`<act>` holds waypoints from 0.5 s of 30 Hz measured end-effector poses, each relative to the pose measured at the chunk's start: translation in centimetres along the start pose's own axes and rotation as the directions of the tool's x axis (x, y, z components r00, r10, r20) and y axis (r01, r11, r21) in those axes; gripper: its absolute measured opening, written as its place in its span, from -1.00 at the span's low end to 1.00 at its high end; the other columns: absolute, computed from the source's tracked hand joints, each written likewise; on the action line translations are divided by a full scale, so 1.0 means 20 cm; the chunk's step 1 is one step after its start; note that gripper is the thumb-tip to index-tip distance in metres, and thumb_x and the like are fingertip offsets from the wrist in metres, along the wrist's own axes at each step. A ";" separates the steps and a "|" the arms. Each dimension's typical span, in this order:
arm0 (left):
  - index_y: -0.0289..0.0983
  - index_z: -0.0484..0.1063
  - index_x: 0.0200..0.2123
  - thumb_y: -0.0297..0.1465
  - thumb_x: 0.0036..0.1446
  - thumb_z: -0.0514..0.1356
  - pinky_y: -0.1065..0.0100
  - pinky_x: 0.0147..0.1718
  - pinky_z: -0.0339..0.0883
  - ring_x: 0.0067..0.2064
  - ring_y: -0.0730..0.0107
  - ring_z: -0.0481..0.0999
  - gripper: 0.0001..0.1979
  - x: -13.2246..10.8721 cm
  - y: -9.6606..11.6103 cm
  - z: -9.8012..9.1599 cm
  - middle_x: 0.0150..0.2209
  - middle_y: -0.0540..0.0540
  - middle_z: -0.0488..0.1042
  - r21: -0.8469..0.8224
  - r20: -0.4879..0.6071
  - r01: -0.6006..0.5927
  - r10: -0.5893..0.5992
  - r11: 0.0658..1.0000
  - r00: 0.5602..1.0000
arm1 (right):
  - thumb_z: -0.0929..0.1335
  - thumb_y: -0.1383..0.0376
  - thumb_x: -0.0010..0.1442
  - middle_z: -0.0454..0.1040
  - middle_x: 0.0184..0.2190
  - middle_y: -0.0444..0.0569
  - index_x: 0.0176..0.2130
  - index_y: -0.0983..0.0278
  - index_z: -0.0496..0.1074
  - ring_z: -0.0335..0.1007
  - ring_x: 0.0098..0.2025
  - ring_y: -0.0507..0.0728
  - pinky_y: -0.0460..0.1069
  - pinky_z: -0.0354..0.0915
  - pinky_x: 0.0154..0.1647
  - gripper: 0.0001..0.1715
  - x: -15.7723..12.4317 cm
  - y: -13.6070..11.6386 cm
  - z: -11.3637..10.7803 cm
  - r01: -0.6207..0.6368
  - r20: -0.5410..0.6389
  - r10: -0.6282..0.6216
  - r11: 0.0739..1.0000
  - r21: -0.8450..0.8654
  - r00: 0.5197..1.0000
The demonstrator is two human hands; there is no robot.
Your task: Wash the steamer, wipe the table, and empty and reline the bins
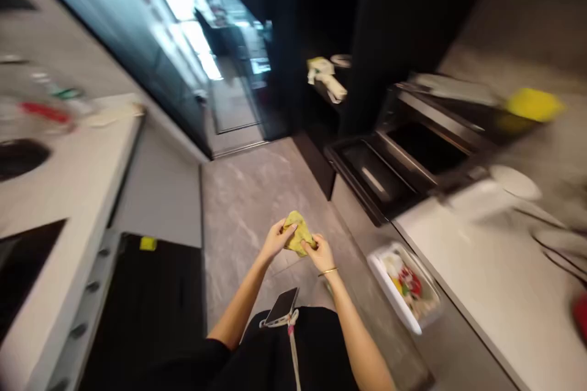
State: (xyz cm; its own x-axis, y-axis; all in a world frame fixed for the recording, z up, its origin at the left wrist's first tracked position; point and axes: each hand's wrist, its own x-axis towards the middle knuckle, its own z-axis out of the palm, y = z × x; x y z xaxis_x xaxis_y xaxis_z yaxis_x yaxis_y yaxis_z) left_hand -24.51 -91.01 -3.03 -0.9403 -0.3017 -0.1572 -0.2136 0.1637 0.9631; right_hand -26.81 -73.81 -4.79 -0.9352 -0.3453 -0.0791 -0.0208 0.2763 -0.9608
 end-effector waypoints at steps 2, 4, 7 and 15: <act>-0.31 0.53 -0.33 -0.18 0.10 0.19 0.29 -0.13 0.33 -0.22 0.30 0.49 -0.71 0.15 -0.06 -0.18 -0.35 -0.06 0.55 0.107 -0.205 0.007 0.015 0.994 0.979 | 0.37 0.05 0.00 0.48 -0.39 0.01 -0.44 0.25 0.51 0.41 -0.26 0.20 0.11 0.36 -0.12 -0.68 0.29 -0.02 0.17 0.082 0.040 -0.081 0.996 -0.036 0.996; -0.29 0.55 -0.27 -0.27 0.11 0.19 0.24 -0.01 0.28 -0.11 0.26 0.49 -0.77 0.34 -0.09 -0.31 -0.22 -0.10 0.58 0.172 -0.337 0.017 0.043 0.985 0.941 | 0.37 0.06 -0.02 0.48 -0.30 0.08 -0.37 0.25 0.55 0.42 -0.18 0.25 0.15 0.35 -0.06 -0.67 0.60 -0.01 0.29 0.129 0.070 -0.126 0.991 -0.040 0.990; -0.19 0.55 -0.15 -0.34 0.17 0.16 0.09 0.17 0.10 0.07 0.24 0.43 -0.78 0.67 -0.06 -0.51 -0.02 -0.10 0.55 0.266 -0.411 0.027 0.089 0.963 0.907 | 0.39 0.06 -0.05 0.45 -0.22 0.13 -0.31 0.25 0.58 0.42 -0.14 0.29 0.18 0.38 -0.11 -0.62 1.11 -0.04 0.43 0.162 0.137 -0.151 0.984 -0.076 0.979; -0.20 0.50 -0.36 -0.25 0.24 0.12 -0.01 0.22 -0.06 -0.02 0.19 0.45 -0.78 1.33 0.08 -1.40 -0.22 -0.09 0.58 0.428 -0.712 0.335 0.085 0.839 0.697 | 0.34 0.20 -0.02 0.38 -0.41 0.00 -0.30 0.18 0.61 0.34 -0.28 0.20 0.10 0.32 -0.15 -0.70 2.21 -0.58 1.20 0.535 0.438 -0.379 0.783 -0.319 0.815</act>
State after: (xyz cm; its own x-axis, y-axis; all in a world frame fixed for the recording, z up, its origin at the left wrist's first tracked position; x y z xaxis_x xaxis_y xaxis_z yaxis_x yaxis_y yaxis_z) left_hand -42.37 -125.04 0.37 -0.4853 -0.8649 0.1278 -0.6075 0.4387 0.6621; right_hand -59.32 -113.81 -3.50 -0.5996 -0.7790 0.1832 -0.6291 0.3173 -0.7096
